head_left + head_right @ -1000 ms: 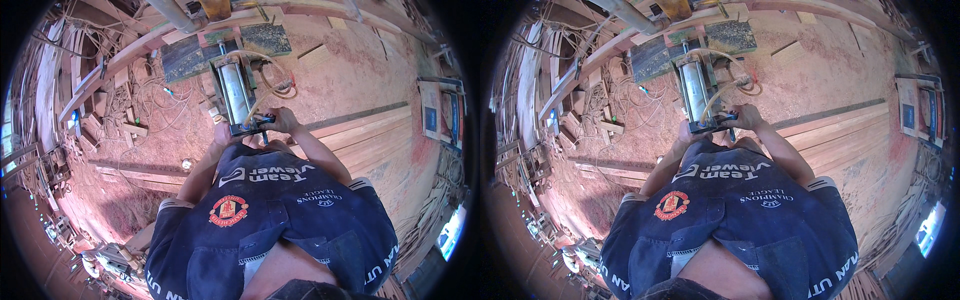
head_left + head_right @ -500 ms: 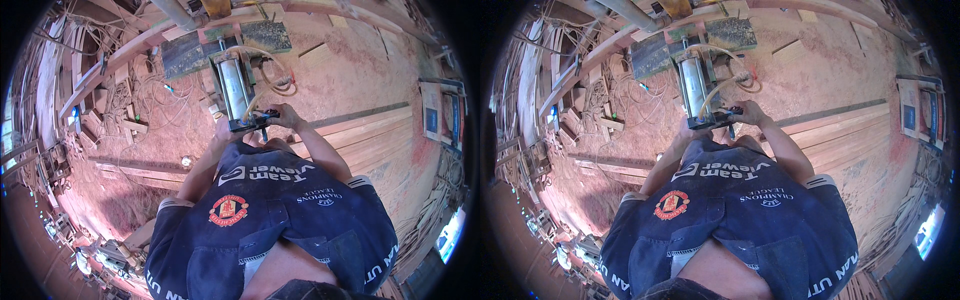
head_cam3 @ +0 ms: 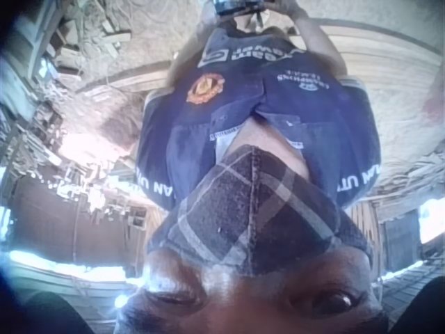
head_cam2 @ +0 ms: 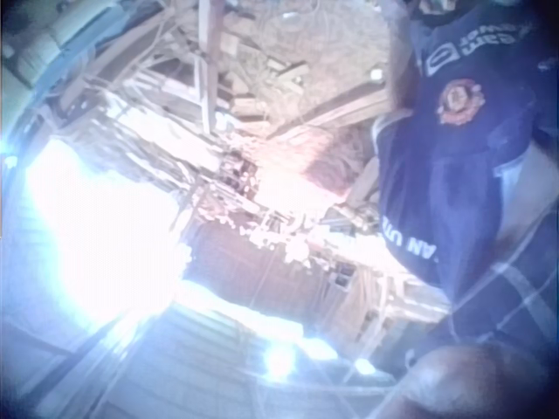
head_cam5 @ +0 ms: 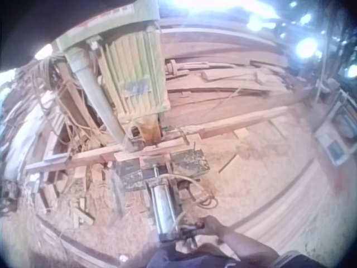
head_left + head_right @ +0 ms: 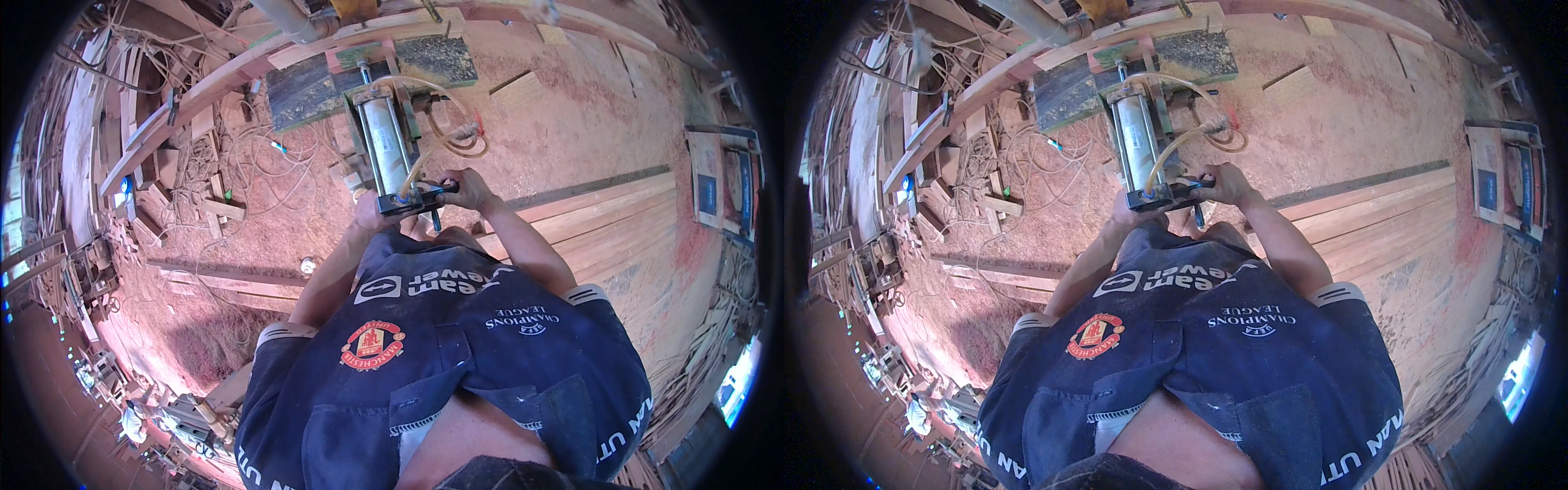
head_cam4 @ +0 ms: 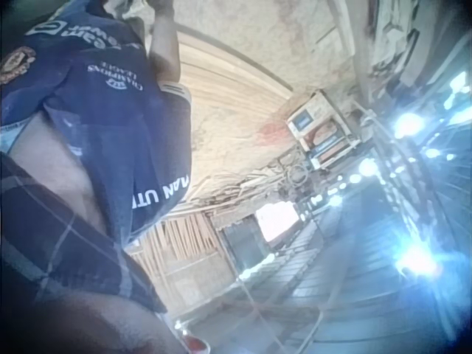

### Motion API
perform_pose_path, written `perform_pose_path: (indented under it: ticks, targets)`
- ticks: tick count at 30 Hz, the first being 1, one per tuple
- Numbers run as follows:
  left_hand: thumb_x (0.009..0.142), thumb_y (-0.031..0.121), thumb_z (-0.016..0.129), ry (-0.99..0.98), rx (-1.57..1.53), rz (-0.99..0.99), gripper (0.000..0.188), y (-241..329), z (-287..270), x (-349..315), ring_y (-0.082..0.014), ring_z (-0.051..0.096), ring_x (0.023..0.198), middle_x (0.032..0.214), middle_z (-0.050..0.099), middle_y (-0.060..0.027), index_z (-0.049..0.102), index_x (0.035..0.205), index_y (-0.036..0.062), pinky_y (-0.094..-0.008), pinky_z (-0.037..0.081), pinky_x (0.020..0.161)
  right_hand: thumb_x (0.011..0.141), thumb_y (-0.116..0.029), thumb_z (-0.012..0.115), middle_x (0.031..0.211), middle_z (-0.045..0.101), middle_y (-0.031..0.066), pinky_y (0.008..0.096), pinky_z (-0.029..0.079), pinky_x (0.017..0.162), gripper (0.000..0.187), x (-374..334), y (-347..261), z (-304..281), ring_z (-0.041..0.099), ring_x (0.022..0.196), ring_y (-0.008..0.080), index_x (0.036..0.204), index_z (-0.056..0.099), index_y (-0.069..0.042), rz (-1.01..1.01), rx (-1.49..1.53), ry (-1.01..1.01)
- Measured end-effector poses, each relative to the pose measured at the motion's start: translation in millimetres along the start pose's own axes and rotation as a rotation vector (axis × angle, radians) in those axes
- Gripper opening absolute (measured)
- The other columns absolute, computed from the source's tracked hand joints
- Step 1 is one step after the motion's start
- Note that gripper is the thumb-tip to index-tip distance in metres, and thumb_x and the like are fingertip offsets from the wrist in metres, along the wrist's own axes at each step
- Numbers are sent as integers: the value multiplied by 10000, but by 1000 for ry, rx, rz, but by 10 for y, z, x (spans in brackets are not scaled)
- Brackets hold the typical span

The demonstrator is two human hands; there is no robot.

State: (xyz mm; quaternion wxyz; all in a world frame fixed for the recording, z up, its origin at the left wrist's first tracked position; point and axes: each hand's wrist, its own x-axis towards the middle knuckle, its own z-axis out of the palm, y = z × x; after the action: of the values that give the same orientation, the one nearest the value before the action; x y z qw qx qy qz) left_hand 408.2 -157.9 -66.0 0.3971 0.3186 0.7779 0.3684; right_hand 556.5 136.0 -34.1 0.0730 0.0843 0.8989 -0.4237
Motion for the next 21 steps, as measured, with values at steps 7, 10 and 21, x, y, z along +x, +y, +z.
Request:
perform_pose_path:
  ticks: [7,10,21]
  targets:
    - [784,364,939,32,151,84,502,-193,-2,18,-229,792,919,1027,814,-94,773,1160,75,-364,622,823,748,-667,846,819,750,187,471,579,692,630,0,-112,40,751,789,394,1036,756,-114,-19,-129,59]
    - [784,385,935,23,240,83,488,-261,1,40,-242,796,918,1013,817,-91,784,1140,89,-366,624,818,755,-669,842,807,747,191,476,581,690,620,-3,-158,36,751,788,396,1018,751,-115,-4,-163,64]
    - [789,425,904,67,300,170,421,-365,3,27,-282,799,852,930,817,-95,815,1046,103,-388,630,767,725,-820,768,816,756,217,514,591,732,766,20,-125,60,753,805,427,945,769,-87,-16,-153,58]
